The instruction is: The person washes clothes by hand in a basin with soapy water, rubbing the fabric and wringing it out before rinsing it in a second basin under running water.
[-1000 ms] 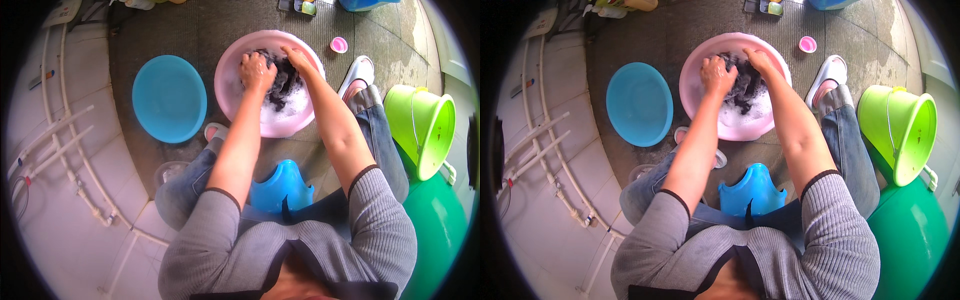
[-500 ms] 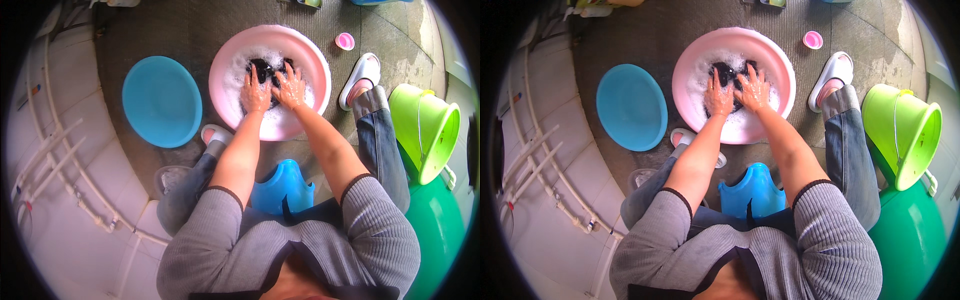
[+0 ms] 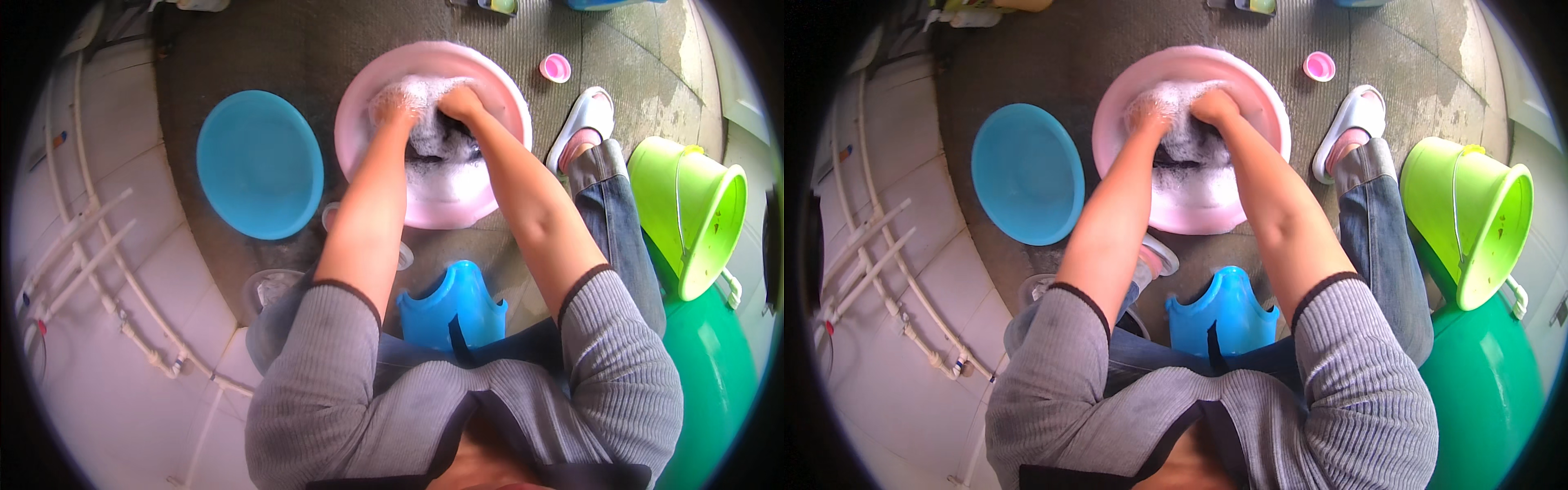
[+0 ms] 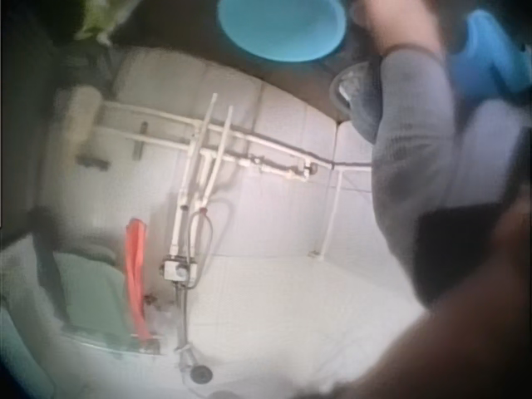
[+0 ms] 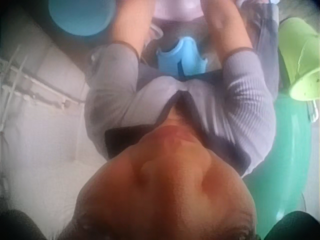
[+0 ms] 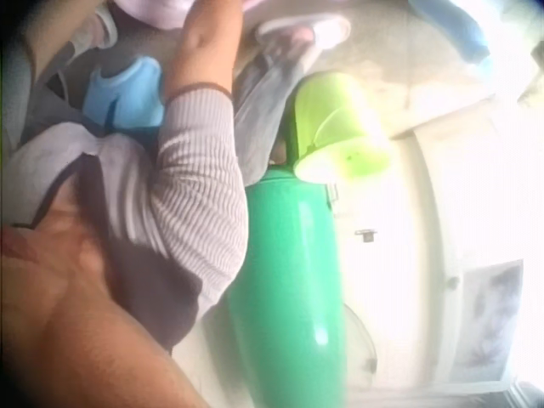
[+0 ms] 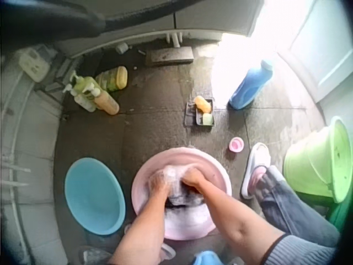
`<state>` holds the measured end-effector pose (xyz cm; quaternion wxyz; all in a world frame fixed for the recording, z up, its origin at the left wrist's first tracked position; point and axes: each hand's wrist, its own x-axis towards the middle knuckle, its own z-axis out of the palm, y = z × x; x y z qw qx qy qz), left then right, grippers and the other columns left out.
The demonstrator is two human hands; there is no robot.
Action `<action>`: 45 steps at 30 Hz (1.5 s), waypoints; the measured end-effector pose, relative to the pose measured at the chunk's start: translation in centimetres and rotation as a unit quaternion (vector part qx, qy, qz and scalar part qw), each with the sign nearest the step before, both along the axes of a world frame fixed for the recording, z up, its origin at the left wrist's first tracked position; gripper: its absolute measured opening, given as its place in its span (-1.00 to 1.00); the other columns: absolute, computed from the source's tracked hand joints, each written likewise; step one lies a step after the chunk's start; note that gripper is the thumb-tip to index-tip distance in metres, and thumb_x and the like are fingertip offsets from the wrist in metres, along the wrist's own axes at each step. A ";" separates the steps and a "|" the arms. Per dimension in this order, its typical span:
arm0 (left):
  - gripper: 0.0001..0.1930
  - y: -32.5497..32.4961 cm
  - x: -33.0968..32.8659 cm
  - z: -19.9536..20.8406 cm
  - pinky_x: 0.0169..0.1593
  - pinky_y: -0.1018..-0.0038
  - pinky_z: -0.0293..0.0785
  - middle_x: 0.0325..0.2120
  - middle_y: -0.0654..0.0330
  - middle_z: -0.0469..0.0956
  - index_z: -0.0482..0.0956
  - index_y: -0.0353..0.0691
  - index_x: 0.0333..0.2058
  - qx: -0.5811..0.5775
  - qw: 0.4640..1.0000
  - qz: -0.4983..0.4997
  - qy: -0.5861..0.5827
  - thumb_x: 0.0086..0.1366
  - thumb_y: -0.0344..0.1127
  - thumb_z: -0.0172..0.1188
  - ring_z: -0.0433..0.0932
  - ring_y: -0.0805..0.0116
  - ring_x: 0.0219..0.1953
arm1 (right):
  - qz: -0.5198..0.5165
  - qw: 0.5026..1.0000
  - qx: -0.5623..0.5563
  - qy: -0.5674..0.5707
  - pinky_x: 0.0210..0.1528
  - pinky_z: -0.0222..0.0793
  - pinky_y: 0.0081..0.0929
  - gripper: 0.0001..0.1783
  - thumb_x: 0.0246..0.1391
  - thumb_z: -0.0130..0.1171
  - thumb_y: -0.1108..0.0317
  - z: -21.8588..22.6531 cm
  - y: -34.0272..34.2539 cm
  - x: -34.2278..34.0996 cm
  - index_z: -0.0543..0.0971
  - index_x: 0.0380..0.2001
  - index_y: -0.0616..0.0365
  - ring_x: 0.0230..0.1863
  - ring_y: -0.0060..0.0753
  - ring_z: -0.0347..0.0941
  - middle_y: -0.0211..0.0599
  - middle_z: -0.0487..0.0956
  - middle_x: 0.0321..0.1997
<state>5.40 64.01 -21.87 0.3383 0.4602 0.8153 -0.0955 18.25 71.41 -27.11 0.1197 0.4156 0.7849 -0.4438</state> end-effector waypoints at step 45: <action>-0.22 -11.4 6.8 2.2 0.19 0.07 -0.03 0.13 -0.25 0.01 0.15 -0.16 0.15 0.369 0.880 0.283 0.100 0.01 0.04 0.22 0.01 -0.18 0.16 | -0.157 0.959 0.232 -0.033 0.05 -0.03 0.37 -0.28 -0.29 0.31 0.03 8.9 -10.8 1.2 0.35 0.00 0.02 0.28 0.13 -0.12 -0.10 0.00 0.29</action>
